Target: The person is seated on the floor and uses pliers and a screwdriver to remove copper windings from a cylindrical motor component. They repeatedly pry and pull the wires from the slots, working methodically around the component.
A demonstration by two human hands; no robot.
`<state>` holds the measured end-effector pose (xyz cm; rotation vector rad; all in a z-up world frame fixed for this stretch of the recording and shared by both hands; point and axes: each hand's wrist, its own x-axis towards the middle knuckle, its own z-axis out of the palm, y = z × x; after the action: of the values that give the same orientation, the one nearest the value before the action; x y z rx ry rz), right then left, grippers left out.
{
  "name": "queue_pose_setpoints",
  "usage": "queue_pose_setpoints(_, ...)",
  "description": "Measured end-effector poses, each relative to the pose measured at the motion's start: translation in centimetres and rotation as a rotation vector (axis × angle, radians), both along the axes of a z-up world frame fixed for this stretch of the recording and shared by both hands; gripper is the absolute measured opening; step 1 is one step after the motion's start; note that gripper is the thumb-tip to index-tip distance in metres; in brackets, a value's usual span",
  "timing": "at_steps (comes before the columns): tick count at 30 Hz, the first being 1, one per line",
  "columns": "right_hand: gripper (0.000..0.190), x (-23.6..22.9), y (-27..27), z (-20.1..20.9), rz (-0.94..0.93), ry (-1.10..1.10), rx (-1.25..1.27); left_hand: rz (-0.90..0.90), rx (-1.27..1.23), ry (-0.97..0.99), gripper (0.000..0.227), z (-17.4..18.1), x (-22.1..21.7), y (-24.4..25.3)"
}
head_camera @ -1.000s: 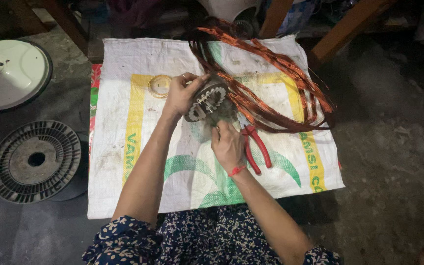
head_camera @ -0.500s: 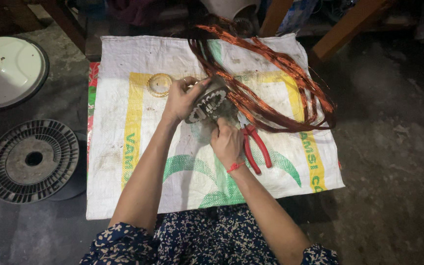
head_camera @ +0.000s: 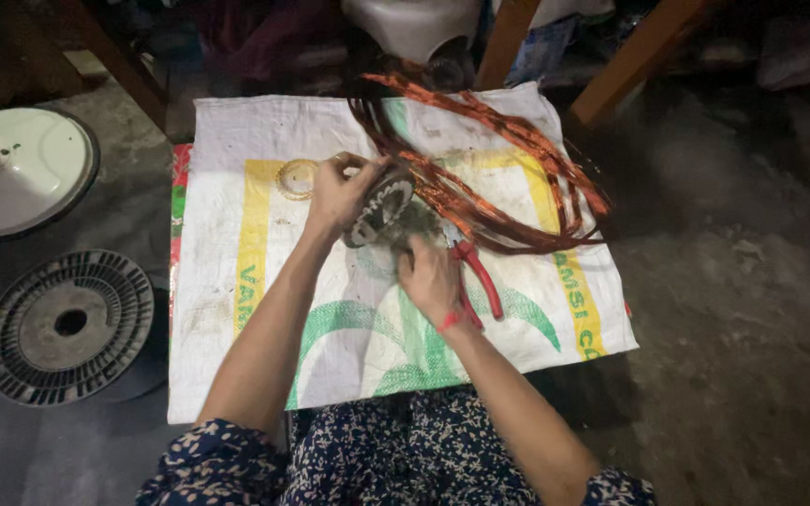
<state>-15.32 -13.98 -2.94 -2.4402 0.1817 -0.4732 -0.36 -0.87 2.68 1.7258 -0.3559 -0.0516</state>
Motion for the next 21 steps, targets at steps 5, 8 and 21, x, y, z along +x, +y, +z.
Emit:
queue_pose_setpoints(5, 0.023, -4.1, -0.5, 0.6, 0.058, -0.178, 0.014, 0.046, 0.443, 0.181, 0.069, 2.3, 1.6, 0.3)
queue_pose_setpoints(8, 0.02, -5.2, -1.2, 0.6, -0.011, -0.224, 0.099, 0.042, 0.641, 0.161, 0.076, 3.1, 2.9, -1.3)
queue_pose_setpoints(21, 0.014, -5.5, -0.6, 1.5, 0.0, -0.324, 0.092, -0.103, 0.42, -0.048, 0.062, 2.7, 3.0, -1.7)
